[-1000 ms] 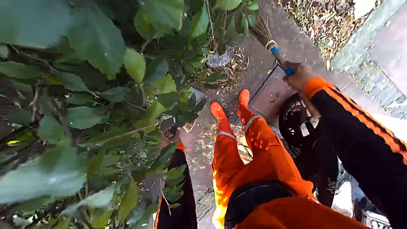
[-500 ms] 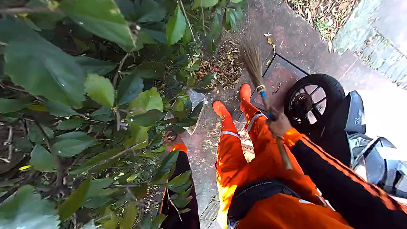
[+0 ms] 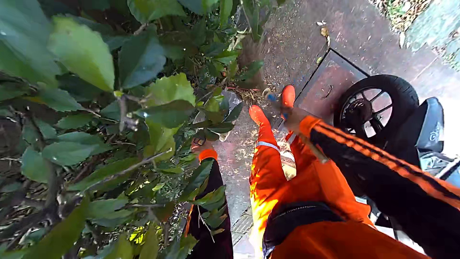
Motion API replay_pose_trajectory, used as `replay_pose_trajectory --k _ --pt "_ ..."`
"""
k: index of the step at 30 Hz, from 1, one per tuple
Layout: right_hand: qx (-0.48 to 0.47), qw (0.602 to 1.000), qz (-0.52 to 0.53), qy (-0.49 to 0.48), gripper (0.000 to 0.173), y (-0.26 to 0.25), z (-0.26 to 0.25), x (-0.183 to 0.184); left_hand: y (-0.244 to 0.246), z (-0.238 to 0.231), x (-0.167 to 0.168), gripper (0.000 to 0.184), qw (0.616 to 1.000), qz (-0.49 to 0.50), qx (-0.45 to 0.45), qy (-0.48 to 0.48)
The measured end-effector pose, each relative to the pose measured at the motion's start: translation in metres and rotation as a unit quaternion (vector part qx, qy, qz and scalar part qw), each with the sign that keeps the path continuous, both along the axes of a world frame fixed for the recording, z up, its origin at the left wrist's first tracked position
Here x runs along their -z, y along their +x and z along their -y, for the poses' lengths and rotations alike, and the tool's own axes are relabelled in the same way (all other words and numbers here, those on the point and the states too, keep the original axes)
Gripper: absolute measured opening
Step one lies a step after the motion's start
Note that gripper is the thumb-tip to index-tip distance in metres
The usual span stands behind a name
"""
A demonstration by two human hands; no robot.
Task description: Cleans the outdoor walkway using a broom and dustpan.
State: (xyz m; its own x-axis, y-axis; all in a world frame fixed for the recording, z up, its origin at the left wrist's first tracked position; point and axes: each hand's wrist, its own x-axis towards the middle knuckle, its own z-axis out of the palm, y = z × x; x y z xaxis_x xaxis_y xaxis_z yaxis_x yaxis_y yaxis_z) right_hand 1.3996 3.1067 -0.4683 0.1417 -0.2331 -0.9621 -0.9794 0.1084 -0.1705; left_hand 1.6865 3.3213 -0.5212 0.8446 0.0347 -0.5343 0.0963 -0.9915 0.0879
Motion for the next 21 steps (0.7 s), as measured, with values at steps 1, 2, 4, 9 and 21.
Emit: replay_pose_trajectory --k 1,2,4,9,21 --pt "-0.024 0.999 0.012 0.042 0.063 0.014 -0.024 -0.002 0.0 0.0 0.002 0.079 1.0 0.001 0.004 0.006" --pt "-0.055 0.994 0.021 0.089 0.064 0.024 -0.046 -0.008 0.0 -0.002 0.004 0.079 1.0 -0.001 0.005 0.01" --pt "-0.111 0.98 0.033 0.159 0.072 0.033 -0.074 -0.026 0.002 -0.007 0.012 0.08 1.0 0.0 0.006 0.008" --pt "-0.116 0.973 0.068 0.186 0.083 -0.025 -0.071 -0.101 0.001 0.0 -0.004 0.076 1.0 -0.009 0.003 0.015" --pt "0.013 0.982 0.023 -0.187 0.054 -0.046 0.164 -0.014 -0.009 -0.012 -0.015 0.066 0.999 -0.01 0.039 0.016"
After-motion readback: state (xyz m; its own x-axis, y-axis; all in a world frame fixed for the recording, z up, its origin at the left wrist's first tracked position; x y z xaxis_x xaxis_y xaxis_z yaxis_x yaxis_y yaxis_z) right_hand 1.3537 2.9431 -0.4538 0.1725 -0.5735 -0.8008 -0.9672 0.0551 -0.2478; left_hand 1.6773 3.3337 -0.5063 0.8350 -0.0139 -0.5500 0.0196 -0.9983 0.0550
